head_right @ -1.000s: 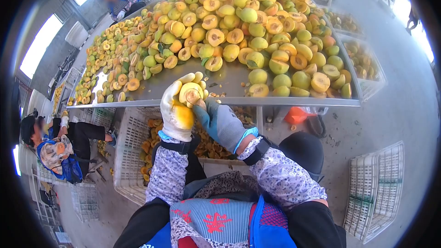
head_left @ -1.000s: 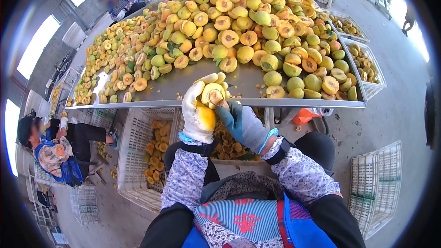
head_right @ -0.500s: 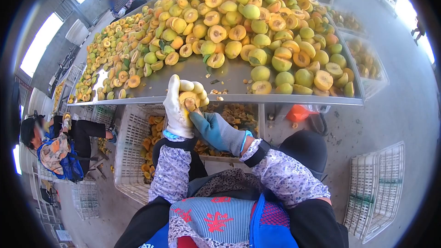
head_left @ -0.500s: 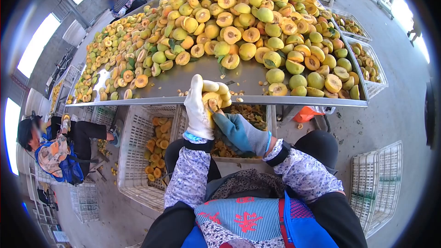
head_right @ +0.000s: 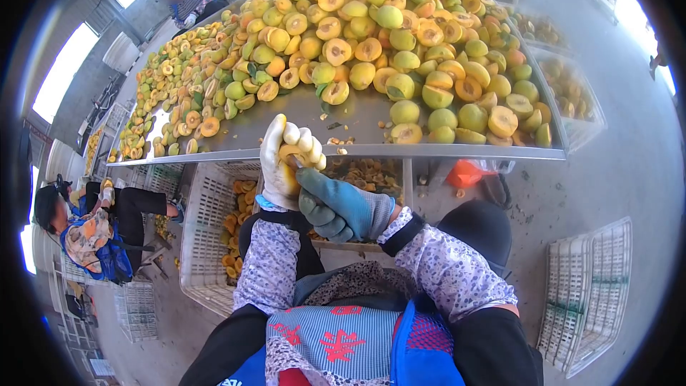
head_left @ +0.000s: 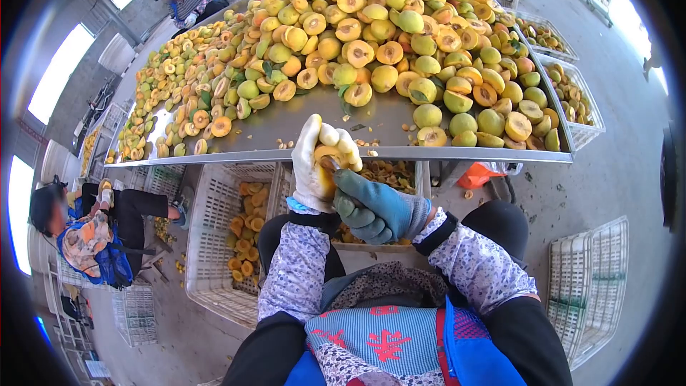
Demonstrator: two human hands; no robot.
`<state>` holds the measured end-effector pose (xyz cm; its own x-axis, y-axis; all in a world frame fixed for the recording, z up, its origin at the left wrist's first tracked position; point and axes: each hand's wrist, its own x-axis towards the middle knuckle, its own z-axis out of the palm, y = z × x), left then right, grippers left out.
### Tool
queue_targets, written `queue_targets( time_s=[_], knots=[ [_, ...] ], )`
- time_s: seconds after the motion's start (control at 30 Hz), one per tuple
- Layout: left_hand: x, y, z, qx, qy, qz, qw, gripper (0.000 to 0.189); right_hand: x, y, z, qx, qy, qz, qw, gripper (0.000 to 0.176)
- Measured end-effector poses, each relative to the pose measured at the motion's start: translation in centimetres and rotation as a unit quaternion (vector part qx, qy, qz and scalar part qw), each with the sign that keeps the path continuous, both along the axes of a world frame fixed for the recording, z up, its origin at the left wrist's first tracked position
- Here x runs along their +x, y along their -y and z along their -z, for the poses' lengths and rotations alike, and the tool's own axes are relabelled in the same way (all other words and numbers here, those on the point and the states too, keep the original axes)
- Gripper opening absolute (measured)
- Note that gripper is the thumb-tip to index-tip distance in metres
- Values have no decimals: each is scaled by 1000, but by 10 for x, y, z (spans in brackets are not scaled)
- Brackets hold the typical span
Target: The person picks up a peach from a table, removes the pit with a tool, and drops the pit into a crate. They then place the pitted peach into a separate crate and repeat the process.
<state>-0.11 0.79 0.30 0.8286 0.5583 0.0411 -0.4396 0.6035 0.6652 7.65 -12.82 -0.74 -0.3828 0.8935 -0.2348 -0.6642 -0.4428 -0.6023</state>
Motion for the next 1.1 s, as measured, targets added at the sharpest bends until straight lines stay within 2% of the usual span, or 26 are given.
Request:
queue_targets(
  time_s=[0.07, 0.1, 0.2, 0.27, 0.3, 0.4, 0.43, 0.5, 0.53, 0.6, 0.7, 0.73, 0.8, 0.87, 0.9, 0.93, 1.0, 1.03, 1.07, 1.1],
  knots=[
    [0, 9, -12, 137, -106, -69, 983, 44, -4, 3, -13, -30, 120, 27, 992, 54],
    [-4, 5, -15, 215, -141, -48, 965, 44, -5, 4, -17, -45, 180, 40, 982, 54],
    [-3, 5, -11, 187, -129, -30, 973, 43, 1, 5, -5, -14, 91, 5, 996, 54],
    [-1, -1, 0, 15, -19, 28, 999, 41, 2, 3, 3, 8, 30, 0, 1000, 54],
    [-1, -3, 1, -71, 37, 57, 995, 41, 2, 2, 3, 20, 0, -2, 1000, 54],
    [-2, 1, 2, -113, -19, -7, 993, 38, -1, 2, -9, -22, 143, 14, 989, 54],
    [-3, 4, 0, -21, -63, -41, 997, 37, -3, 3, -12, -30, 166, 20, 985, 55],
    [-4, 7, -1, 55, -73, -59, 994, 36, -5, 5, -14, -47, 213, 32, 975, 55],
    [-4, 8, -1, 92, -79, -66, 990, 36, -6, 6, -11, -42, 195, 33, 979, 55],
    [0, 6, 3, 28, -38, -59, 997, 37, -5, 7, -6, -31, 160, 34, 986, 56],
    [-2, -1, 7, -72, -8, -58, 996, 36, -6, 11, -17, -37, 345, 71, 935, 57],
    [-7, -13, 10, -111, 54, -47, 991, 34, -6, 11, 5, 5, 422, 105, 901, 57],
    [-28, -28, -5, -75, 59, -130, 987, 34, -6, 12, 66, 87, 564, 168, 804, 56],
    [-67, -31, -34, 58, -78, -258, 961, 34, 0, 23, 39, 64, 641, 94, 759, 54],
    [-91, -39, -46, 155, -180, -259, 936, 35, 3, 29, 26, 51, 676, 59, 733, 53],
    [-114, -52, -54, 250, -278, -254, 892, 38, 4, 31, 18, 53, 680, 73, 728, 51],
    [-127, -78, -51, 428, -423, -306, 738, 34, 4, 32, 8, 55, 685, 103, 719, 46],
    [-124, -84, -52, 484, -448, -304, 688, 29, 3, 31, 5, 62, 678, 120, 722, 46],
    [-114, -90, -52, 530, -427, -291, 672, 30, 3, 27, 1, 70, 672, 137, 725, 46],
    [-60, -69, -62, 449, -392, -221, 772, 37, 6, 26, -2, 78, 667, 155, 725, 46]
  ],
)
